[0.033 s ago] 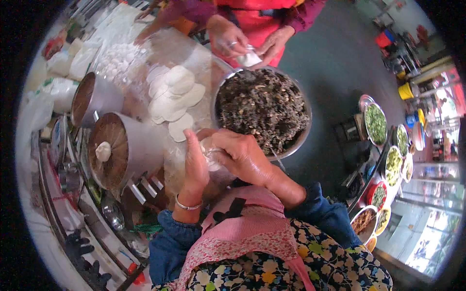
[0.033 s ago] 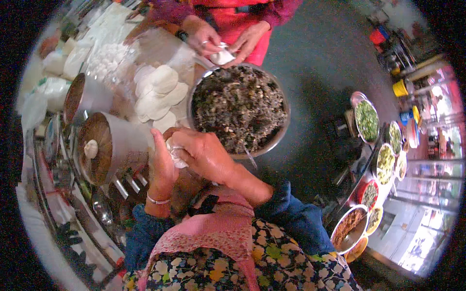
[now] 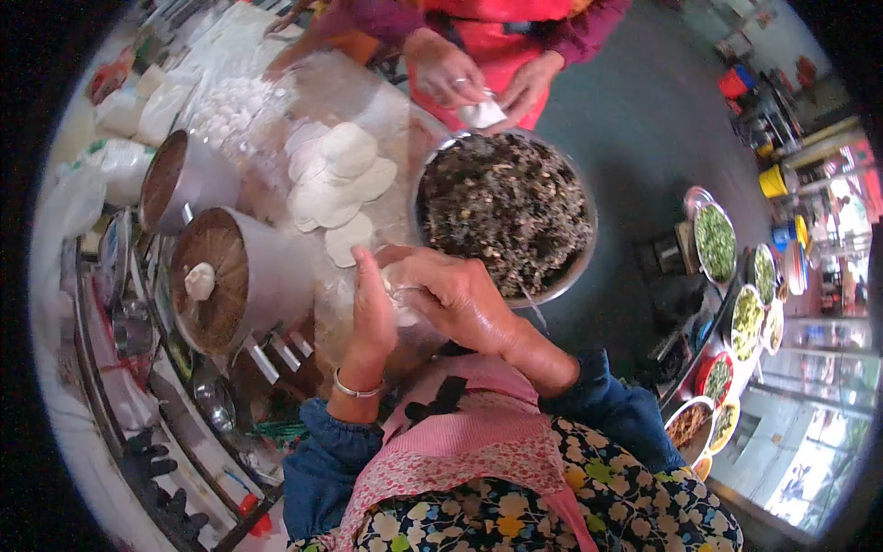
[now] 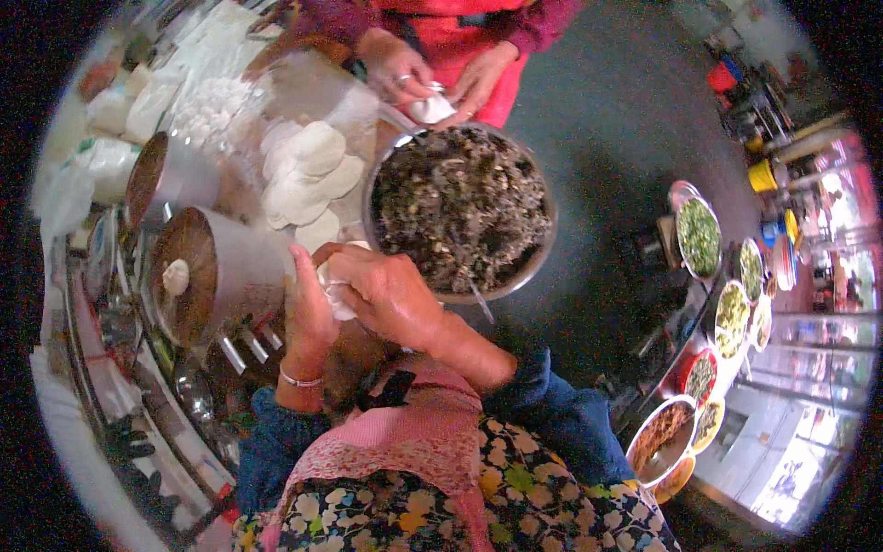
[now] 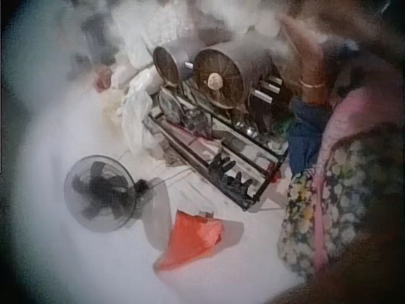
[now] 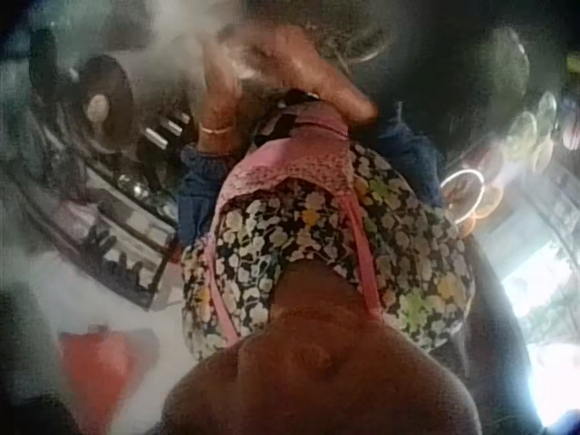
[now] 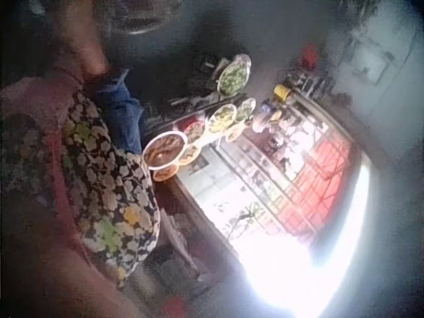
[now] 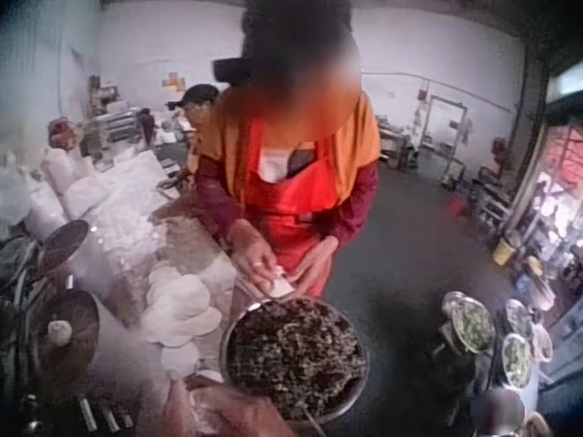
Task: The person fills circular dough wrappers with vegetable and meat mixtures, pleats the edges to seal them, and places the finished dumplings into a bamboo steamer. The person switches between different fillings and continues the assembly process alongside another worker.
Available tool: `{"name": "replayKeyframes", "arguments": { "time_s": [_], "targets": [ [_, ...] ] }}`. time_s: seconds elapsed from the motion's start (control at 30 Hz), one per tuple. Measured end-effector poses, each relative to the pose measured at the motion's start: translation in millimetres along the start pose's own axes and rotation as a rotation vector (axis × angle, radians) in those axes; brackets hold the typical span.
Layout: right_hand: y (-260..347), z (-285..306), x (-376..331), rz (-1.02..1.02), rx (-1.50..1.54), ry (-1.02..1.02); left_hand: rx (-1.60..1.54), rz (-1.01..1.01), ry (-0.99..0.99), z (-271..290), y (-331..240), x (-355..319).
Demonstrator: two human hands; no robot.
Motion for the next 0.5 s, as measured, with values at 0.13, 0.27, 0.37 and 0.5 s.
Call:
{"name": "replayKeyframes", "arguments": {
  "time_s": [0.13, 0.27, 0.37, 0.5],
  "targets": [
    [2.2, -33.7, 21.1, 0.033, -0.016, 0.083, 0.012, 0.042, -0.164, 33.0, -4.4, -9.0],
    [11.0, -77.1, 61.5, 0.138, 0.053, 0.139, 0.129, -0.106, -0.144, 88.9, -29.1, -20.4],
    [20.6, -114.3, 108.5, 0.151, 0.119, 0.215, -0.238, -0.249, -0.295, 133.8, -51.4, -29.5],
    [29.5, -171.1, 185.5, 0.225, 0.141, 0.237, -0.215, -0.257, -0.584, 233.5, -65.0, -56.0]
  ]
}}
Point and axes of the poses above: each hand's wrist, its own x-axis towards the middle knuckle, its own z-axis out of the back of the hand, y = z × x, the point moved 2 cm from there along x, towards the middle knuckle, and after that the axes turned 8 degrees about x, right-handed, at the moved point
